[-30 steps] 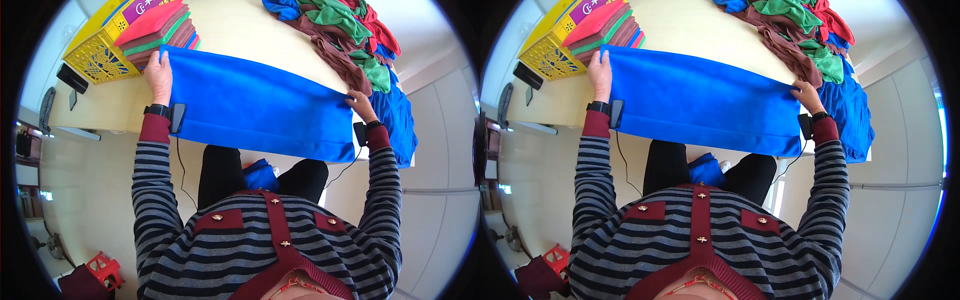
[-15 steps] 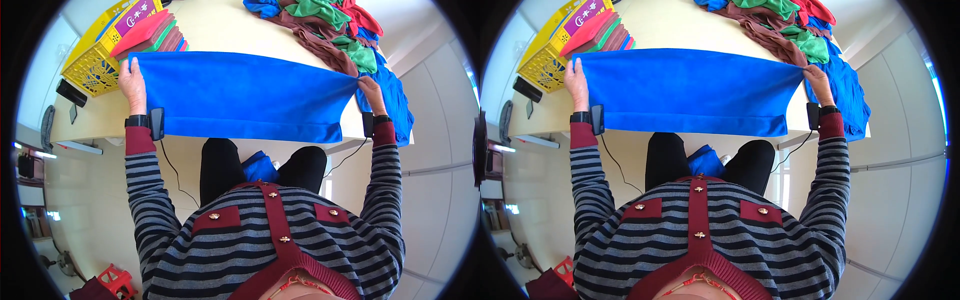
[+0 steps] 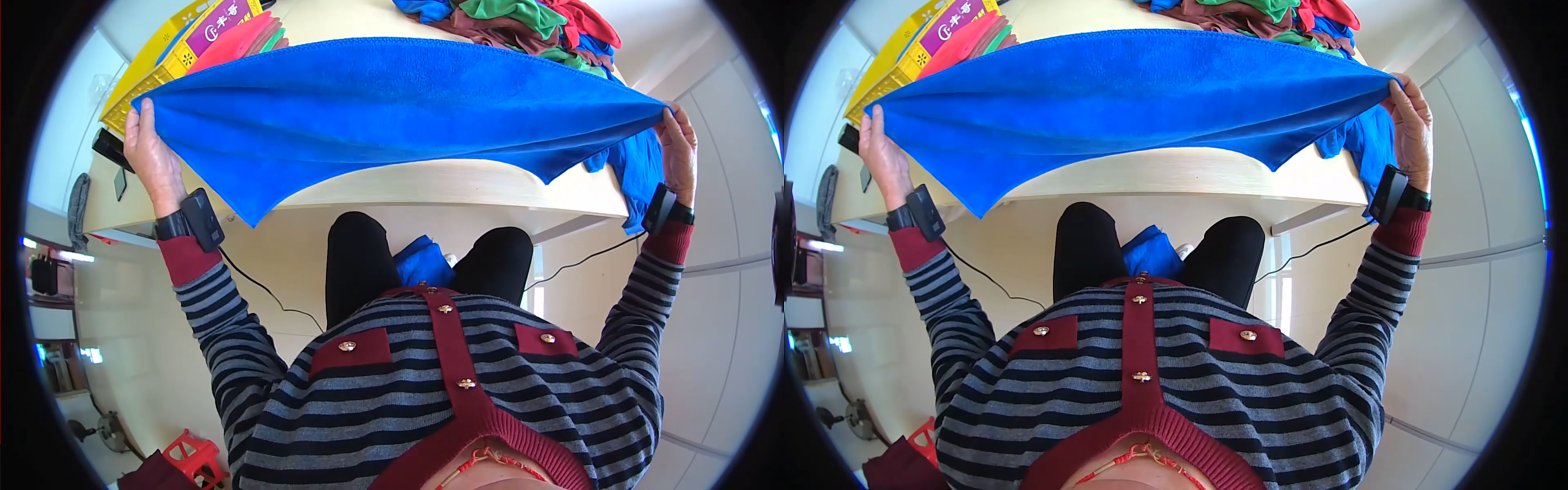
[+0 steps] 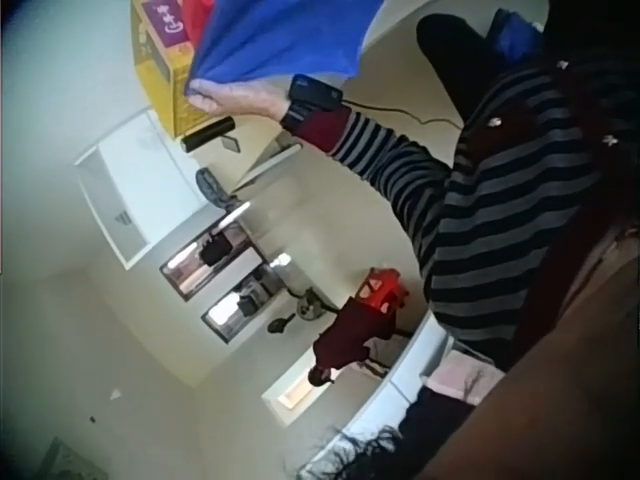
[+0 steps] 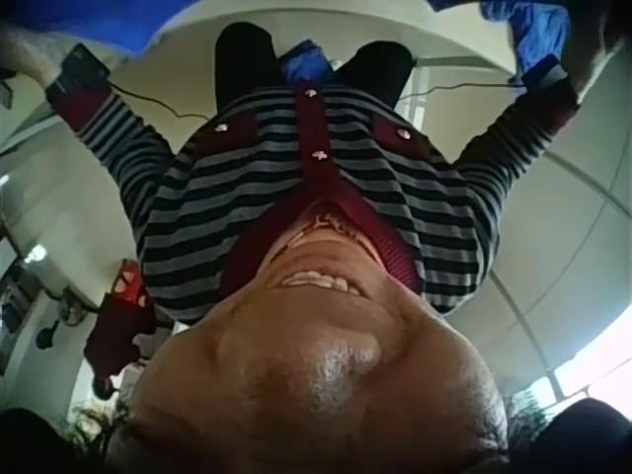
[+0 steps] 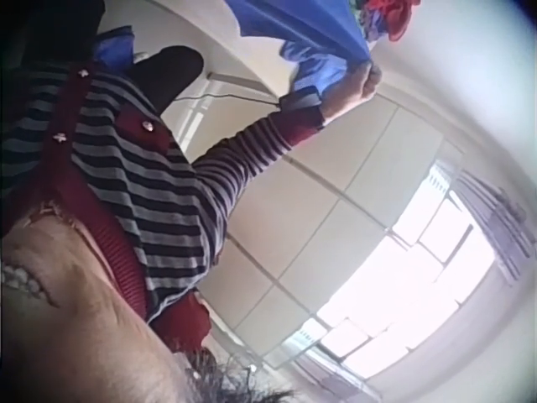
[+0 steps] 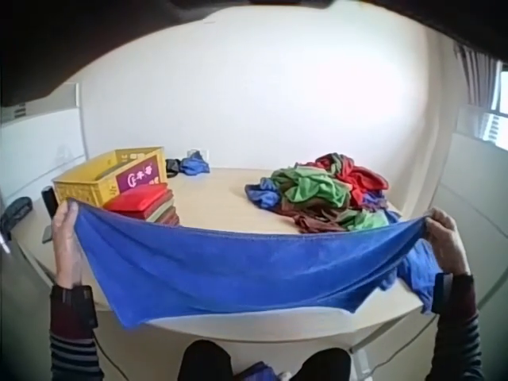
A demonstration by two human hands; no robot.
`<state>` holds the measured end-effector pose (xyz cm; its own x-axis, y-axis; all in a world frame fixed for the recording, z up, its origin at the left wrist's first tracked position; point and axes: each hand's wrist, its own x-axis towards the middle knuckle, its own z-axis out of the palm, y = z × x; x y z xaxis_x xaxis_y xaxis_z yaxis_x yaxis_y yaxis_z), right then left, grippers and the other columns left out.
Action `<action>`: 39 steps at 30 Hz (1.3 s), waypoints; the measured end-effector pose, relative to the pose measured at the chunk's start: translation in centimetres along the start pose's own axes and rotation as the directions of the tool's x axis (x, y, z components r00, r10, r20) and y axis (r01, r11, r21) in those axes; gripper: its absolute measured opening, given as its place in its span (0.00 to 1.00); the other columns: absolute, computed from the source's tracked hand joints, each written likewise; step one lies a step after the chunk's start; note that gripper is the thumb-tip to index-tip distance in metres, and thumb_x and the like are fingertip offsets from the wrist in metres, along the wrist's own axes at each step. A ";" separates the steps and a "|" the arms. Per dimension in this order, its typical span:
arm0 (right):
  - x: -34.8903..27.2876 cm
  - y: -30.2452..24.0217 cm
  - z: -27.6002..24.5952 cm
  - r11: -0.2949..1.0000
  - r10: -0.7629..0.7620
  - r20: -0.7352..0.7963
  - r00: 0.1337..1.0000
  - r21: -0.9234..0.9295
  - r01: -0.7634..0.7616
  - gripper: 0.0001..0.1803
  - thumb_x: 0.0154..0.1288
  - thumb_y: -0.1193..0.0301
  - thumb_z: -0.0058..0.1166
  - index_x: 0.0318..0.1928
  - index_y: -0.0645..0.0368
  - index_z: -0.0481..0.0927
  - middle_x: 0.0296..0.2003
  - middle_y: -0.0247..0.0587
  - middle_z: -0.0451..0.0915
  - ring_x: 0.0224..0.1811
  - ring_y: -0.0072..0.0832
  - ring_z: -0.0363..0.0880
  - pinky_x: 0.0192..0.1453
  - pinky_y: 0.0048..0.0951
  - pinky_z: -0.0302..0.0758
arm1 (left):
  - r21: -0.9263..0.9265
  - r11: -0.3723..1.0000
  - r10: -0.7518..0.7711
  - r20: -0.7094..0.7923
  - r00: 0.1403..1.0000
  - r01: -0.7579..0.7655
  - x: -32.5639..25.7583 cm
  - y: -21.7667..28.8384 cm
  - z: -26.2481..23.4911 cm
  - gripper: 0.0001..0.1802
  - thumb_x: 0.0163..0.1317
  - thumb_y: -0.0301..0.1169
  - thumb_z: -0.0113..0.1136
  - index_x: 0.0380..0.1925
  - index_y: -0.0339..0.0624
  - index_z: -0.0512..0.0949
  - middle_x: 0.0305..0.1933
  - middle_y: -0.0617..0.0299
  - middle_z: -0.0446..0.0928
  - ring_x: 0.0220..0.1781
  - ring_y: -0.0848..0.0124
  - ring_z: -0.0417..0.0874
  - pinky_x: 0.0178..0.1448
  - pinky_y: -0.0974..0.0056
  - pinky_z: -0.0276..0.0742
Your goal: The person finishes folding a brown cloth and places it in a yellow crate before unfolding and folding a red cloth and then a blue cloth.
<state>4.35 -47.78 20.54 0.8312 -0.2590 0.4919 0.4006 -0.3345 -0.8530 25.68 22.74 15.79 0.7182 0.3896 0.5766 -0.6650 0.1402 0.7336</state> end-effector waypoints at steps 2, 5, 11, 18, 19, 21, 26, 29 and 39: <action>-0.2 -0.6 -0.2 1.000 -0.012 0.012 1.000 0.011 0.012 0.13 0.78 0.66 0.51 0.55 0.58 0.81 0.46 0.35 0.85 0.51 0.21 0.81 0.63 0.28 0.74 | -0.030 1.000 -0.001 0.001 1.000 0.001 -0.2 0.1 0.2 0.13 0.74 0.32 0.58 0.51 0.35 0.79 0.49 0.60 0.82 0.48 0.77 0.80 0.56 0.71 0.75; -0.6 -0.4 -0.8 0.998 -0.044 0.032 0.999 0.036 0.042 0.14 0.78 0.65 0.51 0.56 0.59 0.81 0.46 0.35 0.85 0.50 0.21 0.81 0.62 0.28 0.74 | -0.055 0.998 0.029 0.002 1.000 -0.029 -0.8 0.3 0.8 0.12 0.74 0.33 0.58 0.49 0.35 0.79 0.48 0.59 0.82 0.48 0.76 0.81 0.56 0.70 0.76; 2.7 5.7 -0.7 0.986 0.167 0.031 0.985 -0.012 -0.167 0.14 0.76 0.63 0.55 0.53 0.59 0.82 0.39 0.31 0.82 0.41 0.16 0.79 0.53 0.24 0.76 | 0.155 0.988 -0.004 0.065 0.998 -0.006 -0.3 -5.5 1.4 0.10 0.73 0.33 0.58 0.42 0.37 0.80 0.41 0.65 0.83 0.39 0.78 0.79 0.45 0.69 0.73; 4.2 17.5 0.0 0.857 0.467 -0.071 0.881 -0.208 -0.471 0.11 0.71 0.62 0.58 0.46 0.54 0.83 0.33 0.24 0.81 0.32 0.16 0.77 0.39 0.21 0.74 | 0.719 0.688 -0.050 0.187 0.981 -0.102 -3.0 -15.1 5.7 0.13 0.72 0.35 0.58 0.34 0.36 0.80 0.25 0.66 0.77 0.29 0.79 0.72 0.35 0.66 0.68; 3.9 18.0 0.6 0.836 0.504 -0.075 0.860 -0.206 -0.508 0.10 0.71 0.62 0.58 0.45 0.53 0.83 0.32 0.23 0.81 0.32 0.16 0.77 0.38 0.21 0.74 | 0.812 0.566 -0.042 0.204 0.978 -0.145 -3.3 -15.3 6.3 0.14 0.71 0.36 0.58 0.33 0.35 0.80 0.23 0.65 0.75 0.28 0.79 0.72 0.34 0.65 0.68; 4.0 18.1 2.1 0.808 0.549 -0.076 0.832 -0.204 -0.552 0.10 0.71 0.62 0.58 0.44 0.52 0.83 0.31 0.22 0.80 0.31 0.16 0.77 0.37 0.20 0.74 | 0.804 0.579 -0.072 0.218 0.973 -0.137 -3.7 -15.4 7.2 0.14 0.71 0.36 0.58 0.33 0.35 0.80 0.22 0.65 0.74 0.27 0.78 0.71 0.34 0.65 0.68; 4.4 15.5 9.1 0.818 0.570 0.094 0.816 -0.158 -0.553 0.10 0.71 0.62 0.58 0.43 0.53 0.83 0.31 0.23 0.79 0.33 0.16 0.78 0.38 0.21 0.75 | 0.688 0.722 -0.133 0.242 0.961 -0.074 -4.5 -15.5 9.4 0.13 0.69 0.35 0.61 0.32 0.34 0.80 0.21 0.64 0.74 0.26 0.78 0.71 0.33 0.65 0.70; 3.5 13.3 14.7 0.862 0.507 0.217 0.834 -0.110 -0.495 0.10 0.71 0.62 0.59 0.44 0.54 0.83 0.32 0.24 0.78 0.34 0.15 0.78 0.40 0.20 0.75 | 0.582 0.811 -0.127 0.281 0.951 -0.064 -6.4 -15.1 12.1 0.12 0.68 0.34 0.63 0.34 0.34 0.81 0.22 0.65 0.75 0.26 0.79 0.71 0.33 0.66 0.70; -4.5 12.5 31.7 0.884 0.406 0.270 0.873 0.127 -0.450 0.09 0.72 0.68 0.60 0.45 0.62 0.83 0.30 0.29 0.79 0.29 0.17 0.77 0.35 0.20 0.76 | 0.366 0.931 -0.161 0.457 0.875 -0.020 -22.0 -12.1 19.5 0.05 0.64 0.25 0.68 0.34 0.36 0.81 0.25 0.61 0.77 0.25 0.76 0.75 0.31 0.68 0.73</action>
<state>17.83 -22.07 2.10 0.9924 -0.1177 0.0362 0.0288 -0.0640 -0.9975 21.92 -5.25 1.20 0.8287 -0.0980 0.5511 -0.5585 -0.2103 0.8024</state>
